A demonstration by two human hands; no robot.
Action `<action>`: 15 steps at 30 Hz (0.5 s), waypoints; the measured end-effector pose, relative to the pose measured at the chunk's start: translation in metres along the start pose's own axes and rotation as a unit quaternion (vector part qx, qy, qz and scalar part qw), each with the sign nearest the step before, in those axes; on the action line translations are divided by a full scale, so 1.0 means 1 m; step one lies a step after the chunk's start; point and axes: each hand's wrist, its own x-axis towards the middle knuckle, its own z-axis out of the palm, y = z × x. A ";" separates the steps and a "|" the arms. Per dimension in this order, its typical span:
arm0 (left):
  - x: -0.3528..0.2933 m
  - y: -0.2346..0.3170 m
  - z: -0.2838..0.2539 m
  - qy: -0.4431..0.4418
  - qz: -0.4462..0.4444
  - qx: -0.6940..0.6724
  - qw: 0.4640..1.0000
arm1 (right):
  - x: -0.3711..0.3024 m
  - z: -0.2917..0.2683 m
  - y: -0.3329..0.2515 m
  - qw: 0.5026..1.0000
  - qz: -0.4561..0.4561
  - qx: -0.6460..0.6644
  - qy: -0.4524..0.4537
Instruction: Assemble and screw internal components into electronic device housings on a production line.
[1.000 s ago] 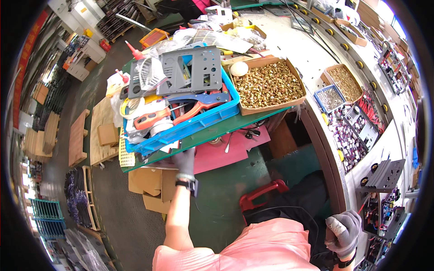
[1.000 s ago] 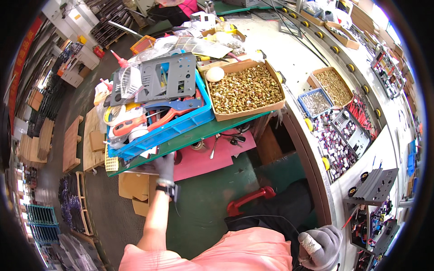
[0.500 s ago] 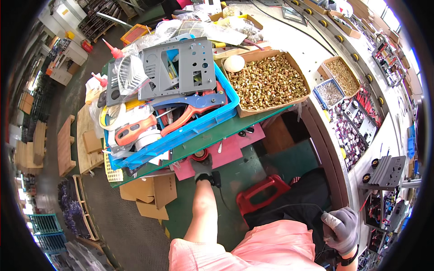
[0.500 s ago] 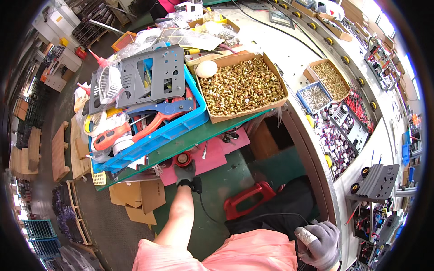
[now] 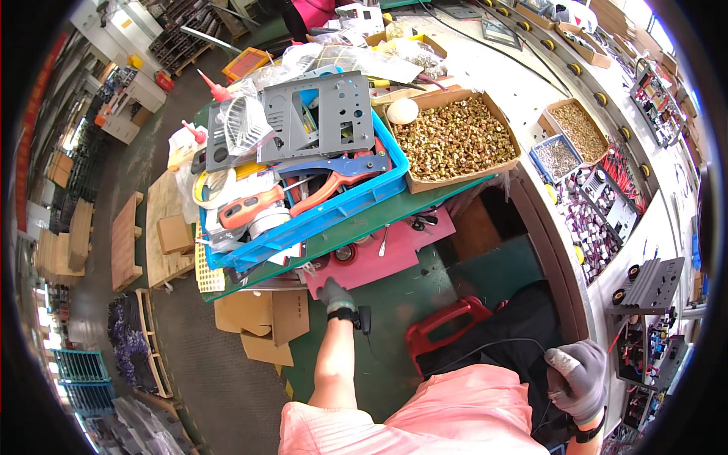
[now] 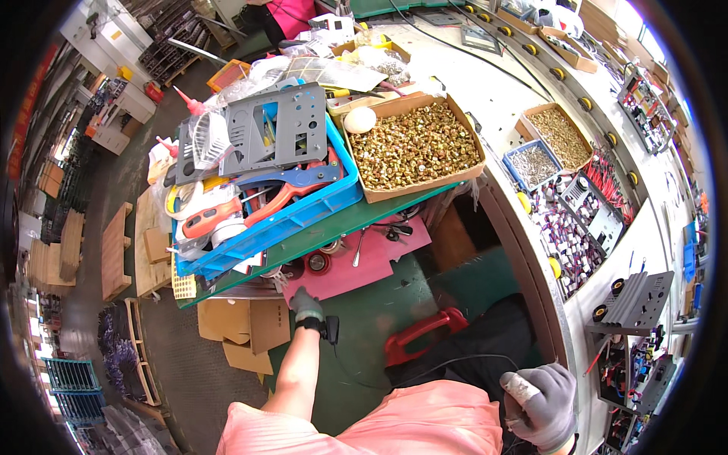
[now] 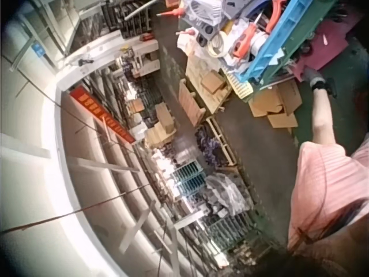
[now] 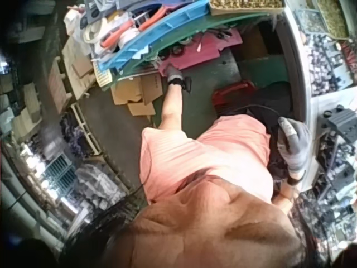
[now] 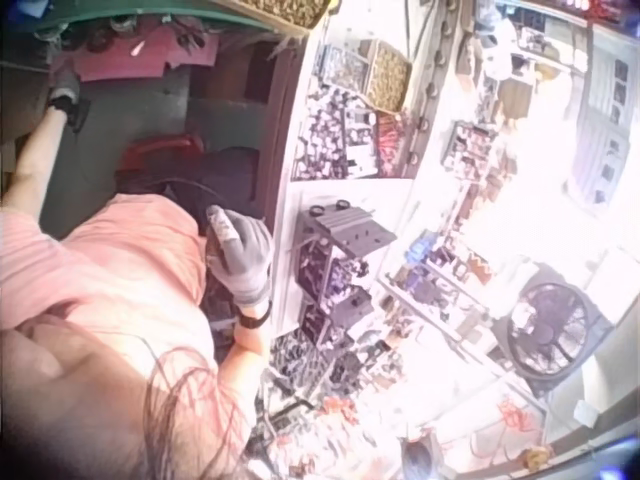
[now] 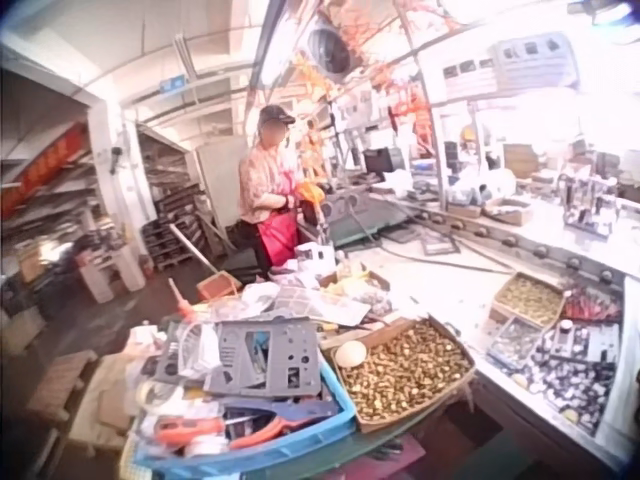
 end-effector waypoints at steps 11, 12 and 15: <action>0.037 0.070 0.051 -0.116 0.155 0.138 0.971 | 0.034 -0.046 -0.025 0.805 -0.129 0.540 0.207; 0.054 0.066 0.059 -0.151 0.158 0.087 0.972 | 0.043 -0.058 -0.013 0.785 -0.260 0.535 0.174; 0.037 0.049 0.064 -0.233 0.004 0.038 0.972 | 0.057 -0.081 0.004 0.715 -0.322 0.620 0.031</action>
